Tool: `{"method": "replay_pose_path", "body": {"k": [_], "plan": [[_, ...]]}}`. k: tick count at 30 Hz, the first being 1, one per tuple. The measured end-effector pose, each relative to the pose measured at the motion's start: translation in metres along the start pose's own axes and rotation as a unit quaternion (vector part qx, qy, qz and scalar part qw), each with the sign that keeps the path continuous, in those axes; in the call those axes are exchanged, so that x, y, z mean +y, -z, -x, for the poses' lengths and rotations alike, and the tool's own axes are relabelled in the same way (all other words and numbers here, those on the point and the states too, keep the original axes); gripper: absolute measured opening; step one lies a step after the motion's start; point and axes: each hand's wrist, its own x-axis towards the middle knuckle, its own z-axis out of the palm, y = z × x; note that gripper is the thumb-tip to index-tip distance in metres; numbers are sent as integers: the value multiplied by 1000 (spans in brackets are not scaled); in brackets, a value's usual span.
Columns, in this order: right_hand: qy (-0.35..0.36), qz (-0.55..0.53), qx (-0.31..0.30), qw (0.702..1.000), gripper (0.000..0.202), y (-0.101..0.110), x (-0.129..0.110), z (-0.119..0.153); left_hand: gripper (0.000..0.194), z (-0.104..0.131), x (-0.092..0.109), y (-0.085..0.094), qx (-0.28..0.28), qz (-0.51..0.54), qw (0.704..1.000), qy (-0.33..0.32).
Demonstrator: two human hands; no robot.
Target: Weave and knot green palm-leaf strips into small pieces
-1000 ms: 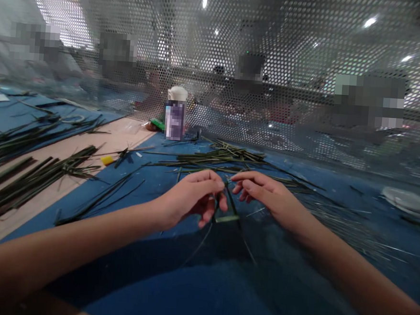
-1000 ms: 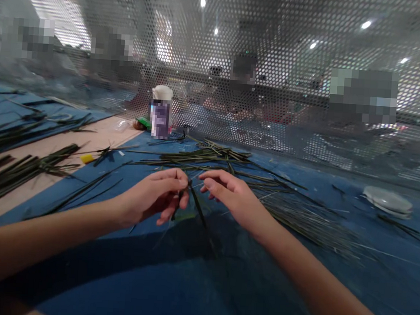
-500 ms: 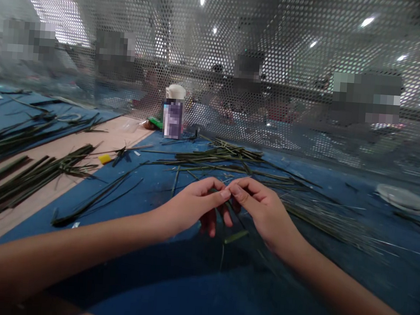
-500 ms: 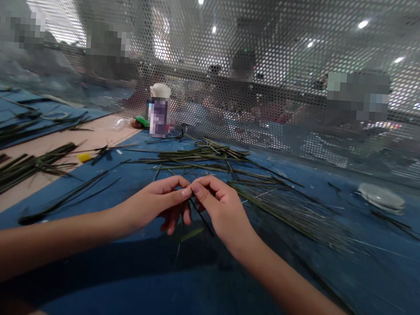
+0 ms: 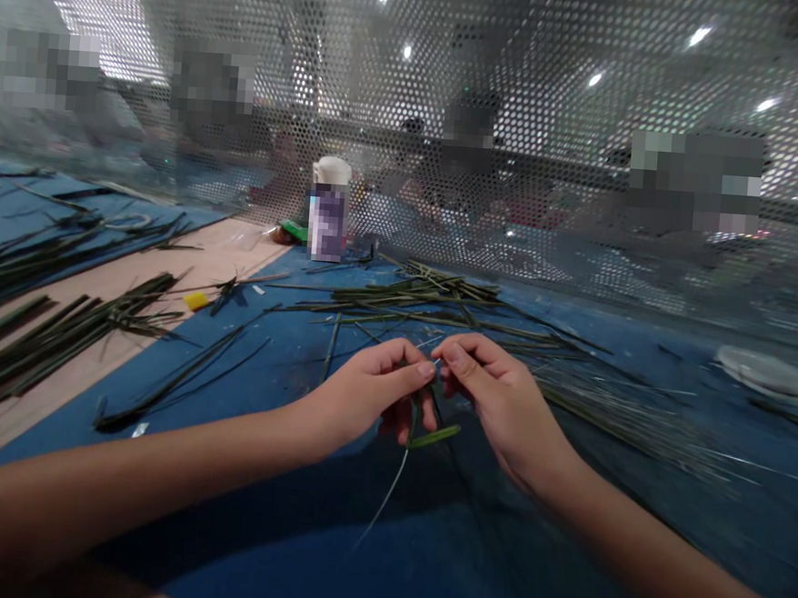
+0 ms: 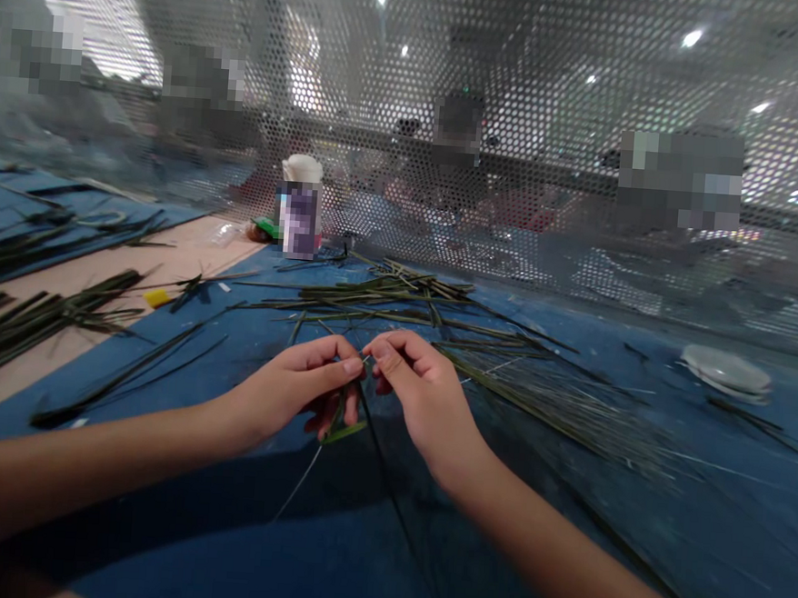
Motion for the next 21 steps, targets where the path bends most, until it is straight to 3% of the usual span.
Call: {"method": "replay_pose_path", "body": {"k": [5, 13, 18, 21], "plan": [[-99, -4, -142, 985, 23, -1, 1, -2, 20, -5, -6, 5, 45, -25, 998, -28], [-102, 70, -130, 984, 19, 2, -4, -2, 19, -5, -8, 6, 26, -20, 999, -27], [-162, -32, -112, 980, 19, 1, -6, 3, 18, -6, -4, 9, 61, 41, 997, -23], [-164, -76, -92, 979, 15, 1, -3, 3, 17, -7, -4, 12, 67, 61, 996, -25]]}}
